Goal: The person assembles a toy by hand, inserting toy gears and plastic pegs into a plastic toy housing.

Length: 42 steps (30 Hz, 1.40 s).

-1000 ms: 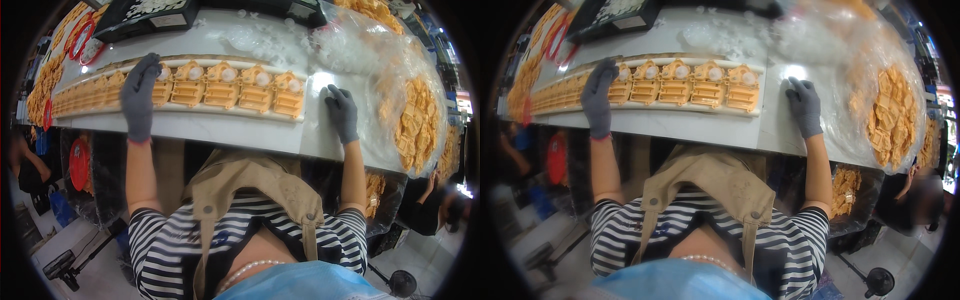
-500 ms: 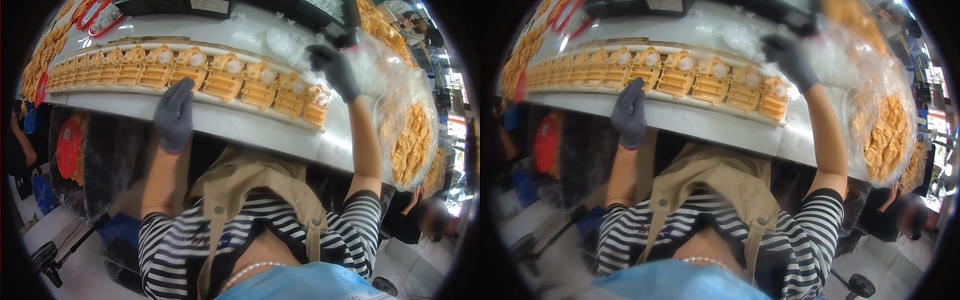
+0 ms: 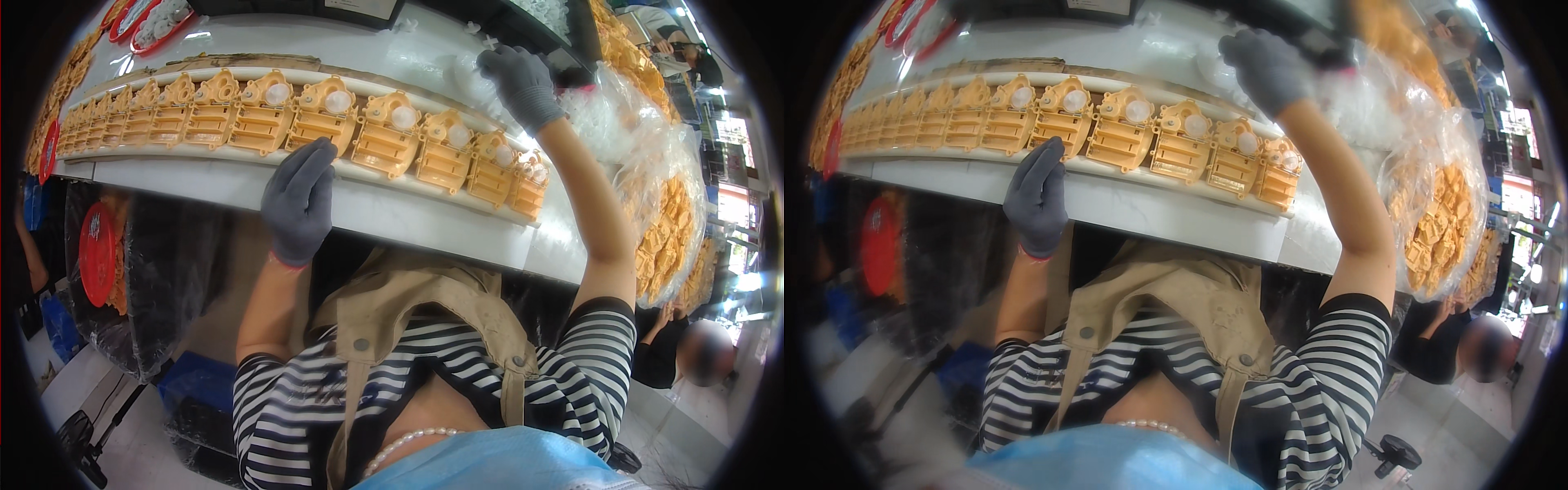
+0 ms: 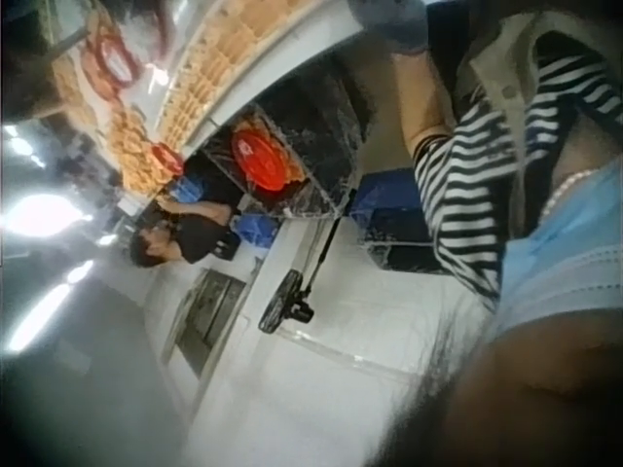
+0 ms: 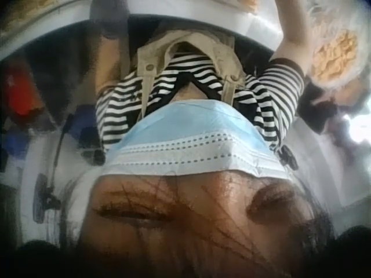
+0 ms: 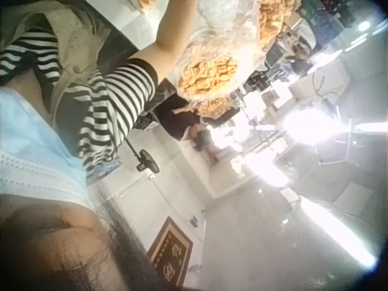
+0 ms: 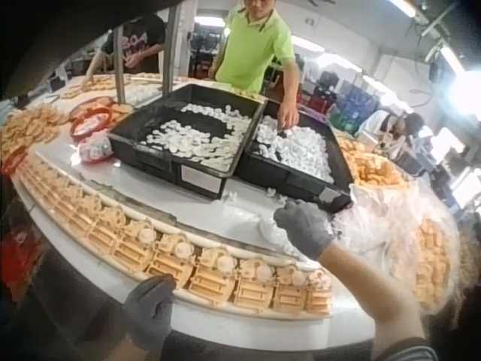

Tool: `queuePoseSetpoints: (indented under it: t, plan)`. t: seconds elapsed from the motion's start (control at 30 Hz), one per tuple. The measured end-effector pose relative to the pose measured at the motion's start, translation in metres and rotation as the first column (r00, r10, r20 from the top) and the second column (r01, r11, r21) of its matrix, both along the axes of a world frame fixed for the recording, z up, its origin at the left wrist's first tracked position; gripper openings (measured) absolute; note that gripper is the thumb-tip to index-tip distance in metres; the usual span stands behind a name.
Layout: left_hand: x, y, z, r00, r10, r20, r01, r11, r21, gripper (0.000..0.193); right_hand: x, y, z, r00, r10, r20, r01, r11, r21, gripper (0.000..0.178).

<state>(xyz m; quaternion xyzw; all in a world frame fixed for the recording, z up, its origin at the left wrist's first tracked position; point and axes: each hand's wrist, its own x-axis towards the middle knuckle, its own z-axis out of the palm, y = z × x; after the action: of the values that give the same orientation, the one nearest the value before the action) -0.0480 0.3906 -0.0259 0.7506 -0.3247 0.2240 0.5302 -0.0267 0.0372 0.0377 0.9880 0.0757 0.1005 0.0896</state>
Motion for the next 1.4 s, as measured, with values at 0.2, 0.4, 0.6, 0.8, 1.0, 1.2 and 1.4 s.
queuePoseSetpoints:
  t: [0.2,0.4,0.6,0.8,1.0,1.2,1.4]
  plan:
    - [-0.001,0.001,0.002,1.0,0.01,-0.014,-0.01,1.0,0.017,0.026,-0.003,0.006,0.0,0.965,-0.204,-0.164,0.259,0.834,0.488,0.012]
    - [-0.002,-0.002,0.003,1.0,0.028,0.001,-0.028,0.999,0.032,0.027,-0.004,-0.002,-0.007,0.927,-0.228,-0.297,0.372,0.649,0.663,0.02]
    - [-0.002,-0.004,0.0,0.998,0.06,0.027,-0.061,0.997,0.041,0.027,-0.007,-0.003,-0.011,0.939,-0.23,-0.258,0.343,0.709,0.617,0.02]
    - [-0.003,-0.009,0.002,0.997,0.07,0.02,-0.071,0.997,0.04,0.026,-0.012,-0.014,-0.002,0.965,-0.134,-0.227,0.245,0.131,0.961,0.025]
    - [-0.002,-0.009,0.001,0.996,0.074,0.048,-0.076,0.996,0.053,0.025,-0.026,-0.056,-0.003,0.912,0.326,-0.251,0.403,-0.588,0.701,0.013]
    - [-0.001,0.004,0.001,0.986,0.11,0.122,-0.12,0.989,0.084,0.025,-0.029,-0.016,0.006,0.942,0.33,0.058,0.297,-0.903,0.31,0.007]
    - [-0.004,0.009,0.011,0.996,0.091,0.002,-0.091,0.994,-0.062,0.024,-0.025,0.067,0.036,0.894,0.396,0.211,0.375,-0.917,0.134,0.015]
